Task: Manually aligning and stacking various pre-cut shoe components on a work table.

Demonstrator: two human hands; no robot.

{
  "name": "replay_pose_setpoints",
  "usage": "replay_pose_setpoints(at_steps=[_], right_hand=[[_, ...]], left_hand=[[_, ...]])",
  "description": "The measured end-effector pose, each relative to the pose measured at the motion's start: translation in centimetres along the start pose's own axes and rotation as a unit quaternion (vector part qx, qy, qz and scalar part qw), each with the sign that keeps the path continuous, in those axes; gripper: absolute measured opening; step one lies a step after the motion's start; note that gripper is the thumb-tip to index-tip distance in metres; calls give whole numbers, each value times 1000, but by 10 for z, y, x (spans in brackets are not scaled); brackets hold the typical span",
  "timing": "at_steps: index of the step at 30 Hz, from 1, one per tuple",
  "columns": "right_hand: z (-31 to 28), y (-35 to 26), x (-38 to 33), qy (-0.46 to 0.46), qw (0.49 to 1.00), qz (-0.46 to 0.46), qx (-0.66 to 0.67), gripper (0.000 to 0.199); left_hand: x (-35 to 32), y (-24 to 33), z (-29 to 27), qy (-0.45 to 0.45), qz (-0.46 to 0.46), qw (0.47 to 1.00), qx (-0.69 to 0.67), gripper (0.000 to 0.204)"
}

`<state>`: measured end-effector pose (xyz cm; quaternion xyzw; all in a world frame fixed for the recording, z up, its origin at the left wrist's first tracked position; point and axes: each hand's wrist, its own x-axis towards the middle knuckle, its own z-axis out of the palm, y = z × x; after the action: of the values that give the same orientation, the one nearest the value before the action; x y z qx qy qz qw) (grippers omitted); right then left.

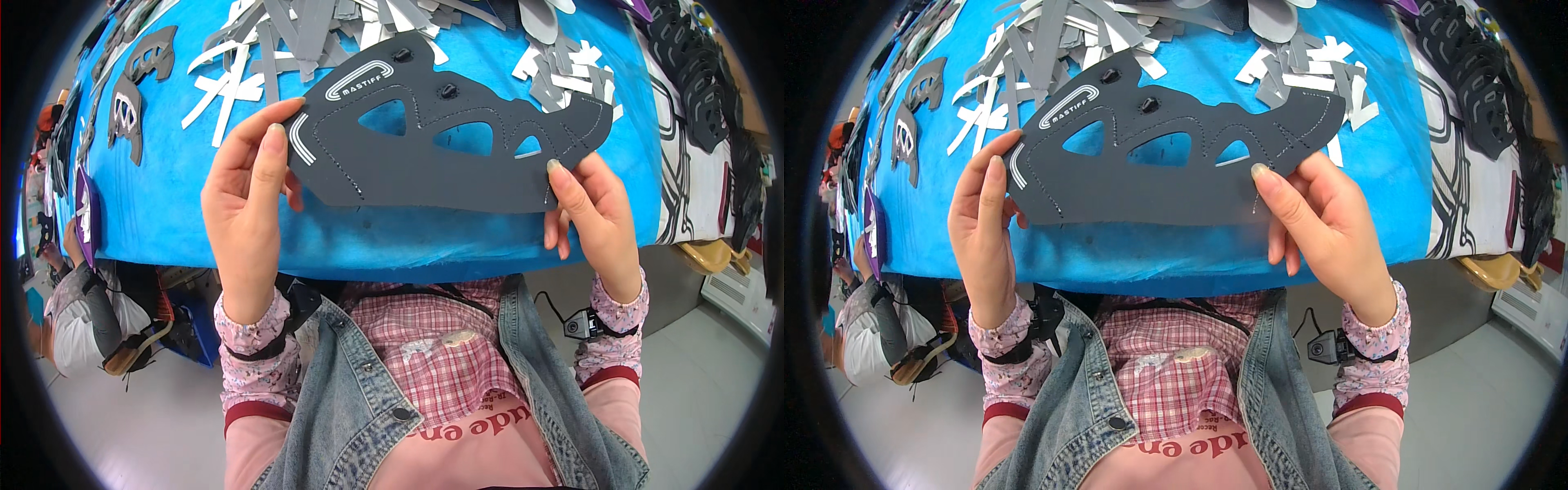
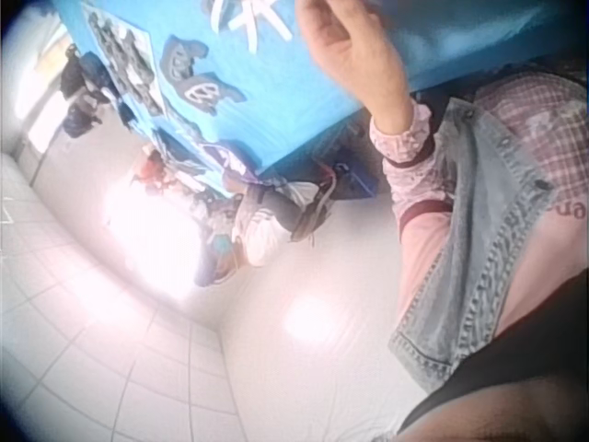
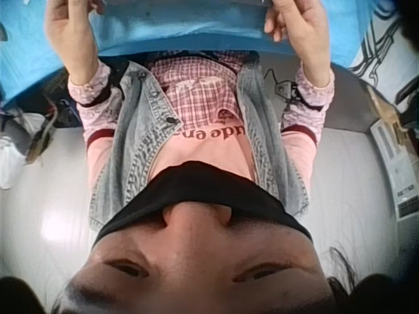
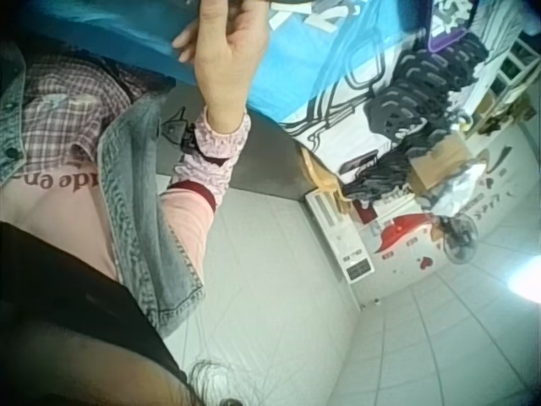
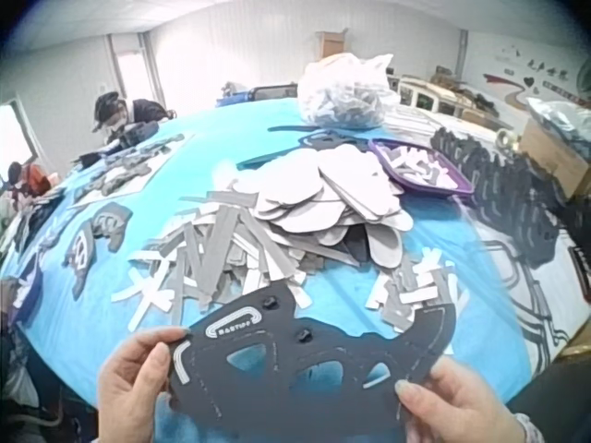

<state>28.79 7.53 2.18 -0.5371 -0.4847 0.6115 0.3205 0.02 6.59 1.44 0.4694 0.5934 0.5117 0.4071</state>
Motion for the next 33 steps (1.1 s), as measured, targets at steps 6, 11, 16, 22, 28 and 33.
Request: replay_pose_setpoints(at_steps=[6, 11, 16, 22, 28, 33], right_hand=[[2, 2, -2, 10, 1000, -7, -7, 29], [5, 1, -1, 29, 999, -31, 21, 28], [2, 4, 2, -18, 1000, -8, 16, 26], [4, 3, 1, -1, 999, -15, 28, 25], [-2, -2, -20, 42, 999, 11, -30, 22], [-1, 4, -26, 37, 997, 2, -69, 18]], left_hand=[[-4, -3, -4, -11, 1, 1000, 4, 29], [-5, -3, -3, -8, 12, 1000, -13, 28], [-5, -5, -6, -2, 12, 1000, -8, 28], [-6, -2, -4, -7, 5, 1000, -23, 26], [-38, -6, -11, -88, 29, 996, 0, 21], [-52, -7, -7, -77, 47, 985, 148, 26]])
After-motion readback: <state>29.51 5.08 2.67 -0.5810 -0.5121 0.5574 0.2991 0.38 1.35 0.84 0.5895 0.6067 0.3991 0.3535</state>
